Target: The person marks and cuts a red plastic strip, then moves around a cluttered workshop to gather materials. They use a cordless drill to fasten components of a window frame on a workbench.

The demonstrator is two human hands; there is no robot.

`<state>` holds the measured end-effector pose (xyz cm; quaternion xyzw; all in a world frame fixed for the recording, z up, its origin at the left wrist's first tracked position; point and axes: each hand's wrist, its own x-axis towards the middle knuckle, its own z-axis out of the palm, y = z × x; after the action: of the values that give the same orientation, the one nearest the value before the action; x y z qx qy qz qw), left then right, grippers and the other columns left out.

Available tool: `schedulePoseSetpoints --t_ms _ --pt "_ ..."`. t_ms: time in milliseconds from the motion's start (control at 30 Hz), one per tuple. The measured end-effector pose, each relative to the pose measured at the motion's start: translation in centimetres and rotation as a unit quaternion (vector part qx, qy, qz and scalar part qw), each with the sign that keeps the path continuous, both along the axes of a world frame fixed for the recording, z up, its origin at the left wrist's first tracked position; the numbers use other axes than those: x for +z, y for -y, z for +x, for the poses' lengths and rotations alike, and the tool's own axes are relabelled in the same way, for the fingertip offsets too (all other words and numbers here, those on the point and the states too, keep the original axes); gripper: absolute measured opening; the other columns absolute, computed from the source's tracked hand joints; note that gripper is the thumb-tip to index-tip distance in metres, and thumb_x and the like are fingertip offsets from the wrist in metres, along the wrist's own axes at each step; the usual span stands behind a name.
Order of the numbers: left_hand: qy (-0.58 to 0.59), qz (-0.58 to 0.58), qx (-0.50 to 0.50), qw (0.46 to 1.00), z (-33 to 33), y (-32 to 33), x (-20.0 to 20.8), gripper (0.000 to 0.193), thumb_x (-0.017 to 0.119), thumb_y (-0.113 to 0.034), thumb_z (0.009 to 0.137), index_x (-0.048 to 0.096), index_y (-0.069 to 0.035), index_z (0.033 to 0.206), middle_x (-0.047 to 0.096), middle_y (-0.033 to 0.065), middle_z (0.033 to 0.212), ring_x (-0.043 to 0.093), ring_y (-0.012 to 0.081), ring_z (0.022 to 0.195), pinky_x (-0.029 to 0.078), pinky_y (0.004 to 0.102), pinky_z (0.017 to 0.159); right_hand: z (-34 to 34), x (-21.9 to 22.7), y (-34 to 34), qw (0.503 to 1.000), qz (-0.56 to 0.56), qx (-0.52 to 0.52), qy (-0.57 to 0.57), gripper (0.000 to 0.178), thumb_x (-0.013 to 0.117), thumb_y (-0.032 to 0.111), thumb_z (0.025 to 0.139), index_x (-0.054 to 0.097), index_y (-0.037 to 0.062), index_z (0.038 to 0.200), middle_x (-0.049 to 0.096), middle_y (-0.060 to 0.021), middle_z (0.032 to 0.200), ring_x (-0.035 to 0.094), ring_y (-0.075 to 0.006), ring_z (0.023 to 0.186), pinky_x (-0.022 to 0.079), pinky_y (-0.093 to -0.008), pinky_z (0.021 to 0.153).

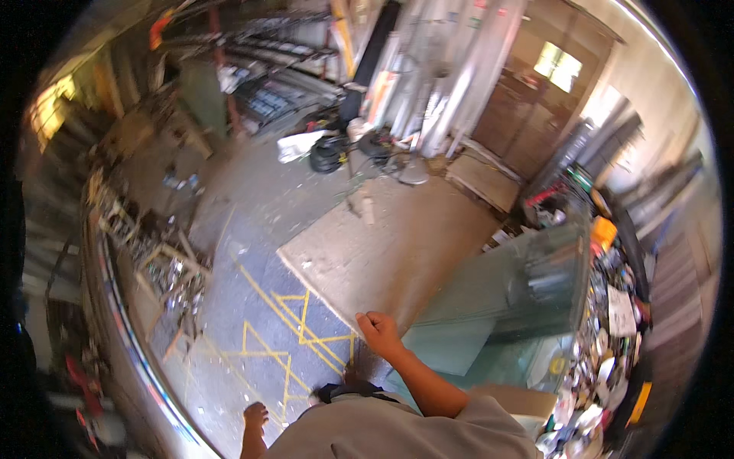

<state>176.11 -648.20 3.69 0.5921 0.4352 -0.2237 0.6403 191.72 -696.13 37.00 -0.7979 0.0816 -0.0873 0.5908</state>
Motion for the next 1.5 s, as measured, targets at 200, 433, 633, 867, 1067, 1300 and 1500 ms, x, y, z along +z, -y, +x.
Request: schedulePoseSetpoints --t_ms 200,433,633,867,1067,1300,1500 --pt "-0.012 0.187 0.027 0.982 -11.0 1.7 2.1 0.015 0.063 -0.022 0.082 0.069 -0.008 0.078 0.067 0.0122 0.073 0.067 0.0267 0.068 0.052 0.0417 0.06 1.4 -4.0 -6.0 0.986 0.026 0.146 -0.079 0.04 0.061 0.018 0.098 0.048 0.008 0.061 0.042 0.006 0.057 0.037 -0.0051 0.056 0.031 -0.0288 0.05" --pt "-0.118 0.302 0.053 0.945 -29.3 7.8 4.2 0.03 0.062 -0.028 0.076 0.063 0.0 0.067 0.061 0.0174 0.062 0.056 0.02 0.056 0.046 0.0431 0.055 3.4 -2.3 -15.7 0.943 0.011 0.333 -0.016 0.042 0.053 0.018 0.102 0.044 0.008 0.061 0.045 0.0019 0.055 0.039 -0.0063 0.049 0.03 -0.0262 0.047" --pt "-0.082 0.22 0.203 0.951 -33.3 7.1 6.4 0.033 0.068 -0.032 0.083 0.074 -0.001 0.092 0.073 0.0168 0.086 0.071 0.0278 0.081 0.055 0.0392 0.074 -1.4 0.8 -28.2 0.9 -0.006 0.436 0.01 0.042 0.052 0.02 0.102 0.045 0.0052 0.063 0.045 0.0013 0.055 0.04 -0.0078 0.052 0.031 -0.0281 0.051" --pt "-0.021 0.239 0.219 0.946 -38.0 -1.1 7.4 0.03 0.061 -0.031 0.088 0.073 -0.003 0.089 0.071 0.021 0.093 0.069 0.0354 0.092 0.053 0.0413 0.08 -8.5 -4.5 -39.6 0.807 -0.151 0.57 -0.026 0.038 0.055 0.028 0.101 0.052 0.0039 0.072 0.052 -0.0026 0.059 0.049 -0.0135 0.055 0.04 -0.0323 0.054" --pt "0.026 0.176 0.513 0.84 -45.5 -4.9 8.1 0.03 0.061 -0.023 0.093 0.069 0.004 0.087 0.073 0.0123 0.084 0.068 0.0195 0.078 0.053 0.0331 0.072 -13.1 -8.8 -50.2 0.739 -0.163 0.653 -0.038 0.016 0.05 0.013 0.087 0.053 0.0038 0.074 0.056 -0.0042 0.063 0.056 -0.0134 0.057 0.046 -0.0306 0.056" --pt "-0.037 0.166 0.668 0.725 -51.5 -6.3 7.0 0.028 0.063 -0.022 0.091 0.068 0.006 0.09 0.074 0.0127 0.085 0.069 0.0196 0.076 0.054 0.0329 0.072 -18.3 -10.1 -67.5 0.623 -0.225 0.749 0.011 0.022 0.048 0.019 0.088 0.056 0.003 0.074 0.061 -0.0102 0.059 0.061 -0.0245 0.057 0.047 -0.0382 0.057" --pt "-0.17 0.091 0.712 0.676 -54.5 -5.4 8.0 0.025 0.06 -0.021 0.095 0.068 0.003 0.098 0.073 0.0109 0.091 0.069 0.0189 0.083 0.053 0.0337 0.076 -25.1 -8.8 -85.4 0.531 -0.198 0.823 0.038 0.032 0.049 0.024 0.092 0.054 0.0022 0.07 0.059 -0.0114 0.058 0.061 -0.0246 0.057 0.046 -0.04 0.055"
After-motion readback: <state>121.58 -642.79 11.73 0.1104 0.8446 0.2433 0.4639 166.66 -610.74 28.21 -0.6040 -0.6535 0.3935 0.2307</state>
